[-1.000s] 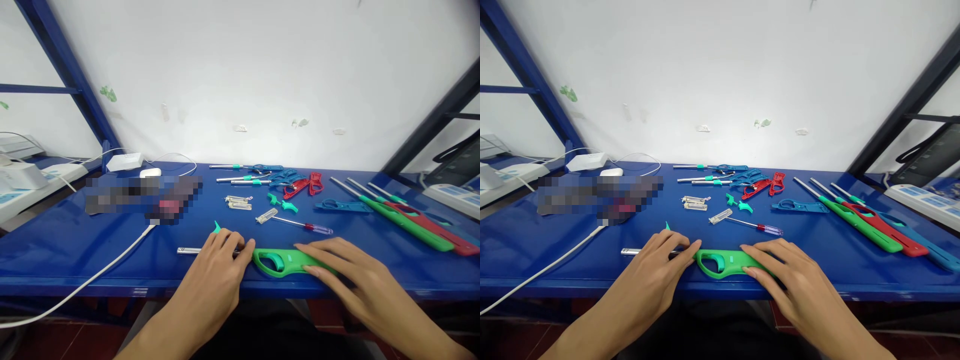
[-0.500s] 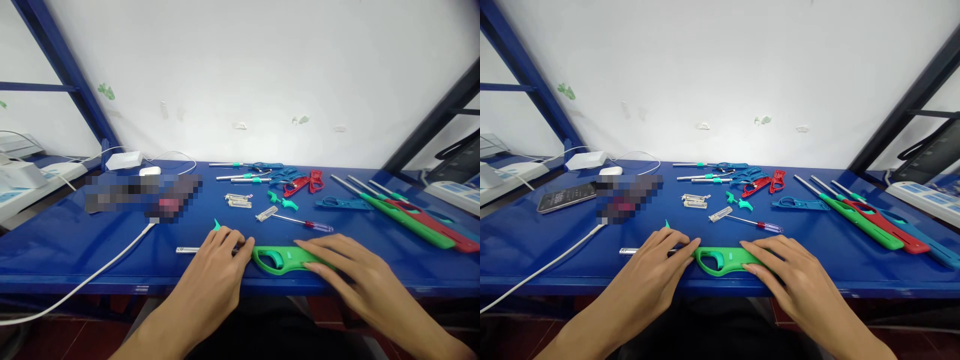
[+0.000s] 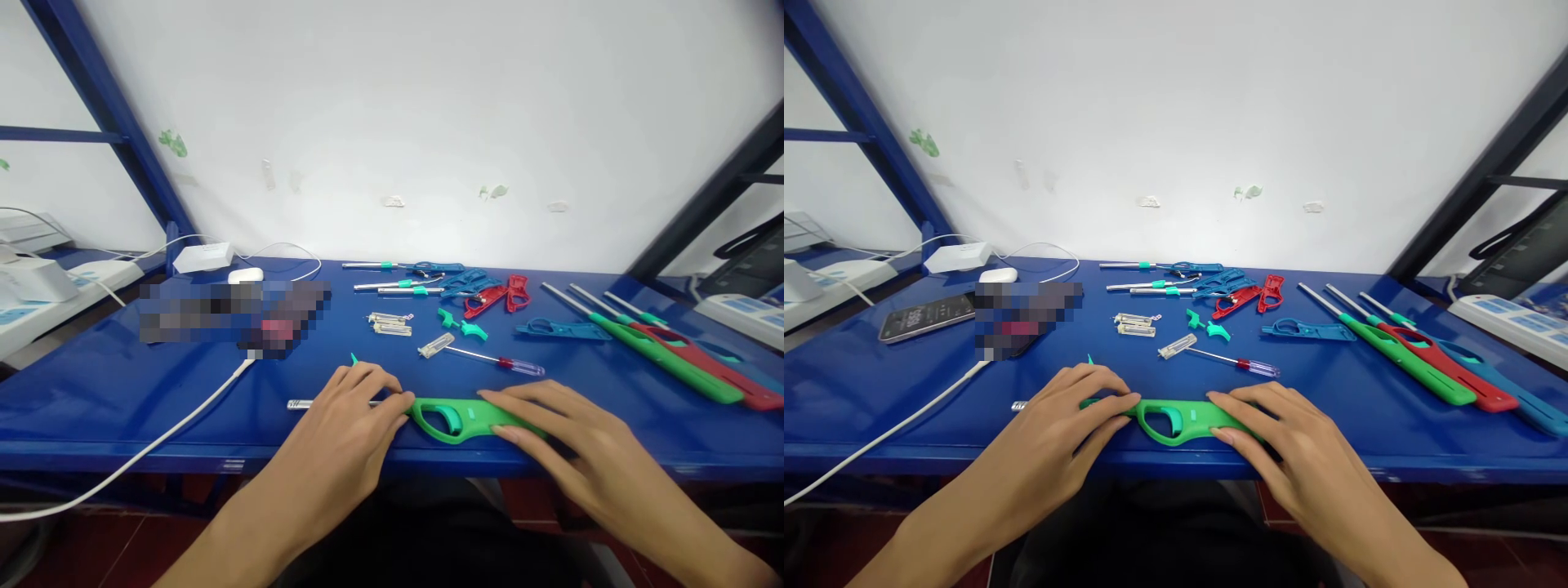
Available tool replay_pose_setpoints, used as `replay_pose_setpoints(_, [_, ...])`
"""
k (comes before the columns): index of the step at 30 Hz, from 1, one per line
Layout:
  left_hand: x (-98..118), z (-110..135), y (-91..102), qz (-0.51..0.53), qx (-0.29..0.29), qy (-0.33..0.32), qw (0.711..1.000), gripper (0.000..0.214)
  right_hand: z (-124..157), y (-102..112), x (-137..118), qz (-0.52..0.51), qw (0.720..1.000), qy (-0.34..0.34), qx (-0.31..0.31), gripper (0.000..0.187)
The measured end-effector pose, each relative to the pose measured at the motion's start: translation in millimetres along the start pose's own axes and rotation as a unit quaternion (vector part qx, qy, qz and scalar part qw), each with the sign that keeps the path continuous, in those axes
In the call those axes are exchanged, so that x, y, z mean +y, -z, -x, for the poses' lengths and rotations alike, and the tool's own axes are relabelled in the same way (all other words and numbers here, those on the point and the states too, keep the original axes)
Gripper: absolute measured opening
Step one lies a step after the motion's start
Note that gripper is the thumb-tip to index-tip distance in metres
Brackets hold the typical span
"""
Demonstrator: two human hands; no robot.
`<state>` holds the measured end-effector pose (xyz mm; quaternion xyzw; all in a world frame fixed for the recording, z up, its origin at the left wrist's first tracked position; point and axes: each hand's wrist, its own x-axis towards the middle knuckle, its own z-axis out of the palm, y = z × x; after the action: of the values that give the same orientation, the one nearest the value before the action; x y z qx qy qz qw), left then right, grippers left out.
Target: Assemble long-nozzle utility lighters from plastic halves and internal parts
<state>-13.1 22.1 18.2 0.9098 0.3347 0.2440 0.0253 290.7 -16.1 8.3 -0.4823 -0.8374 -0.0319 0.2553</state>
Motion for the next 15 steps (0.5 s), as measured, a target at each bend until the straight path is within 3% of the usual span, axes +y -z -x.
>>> replay_pose_setpoints(8, [-0.6, -2.5, -9.0, 0.008, 0.03, -0.018, 0.999, 0.017, 1.6, -2.2, -0.3, -0.016, 1.0, -0.013, 0.003, 0.03])
replay_pose_setpoints(15, [1.2, -4.6, -10.0, -0.071, 0.04, -0.06, 0.995, 0.043, 0.9, -0.6, 0.0, -0.061, 0.994, -0.08, -0.048, 0.029])
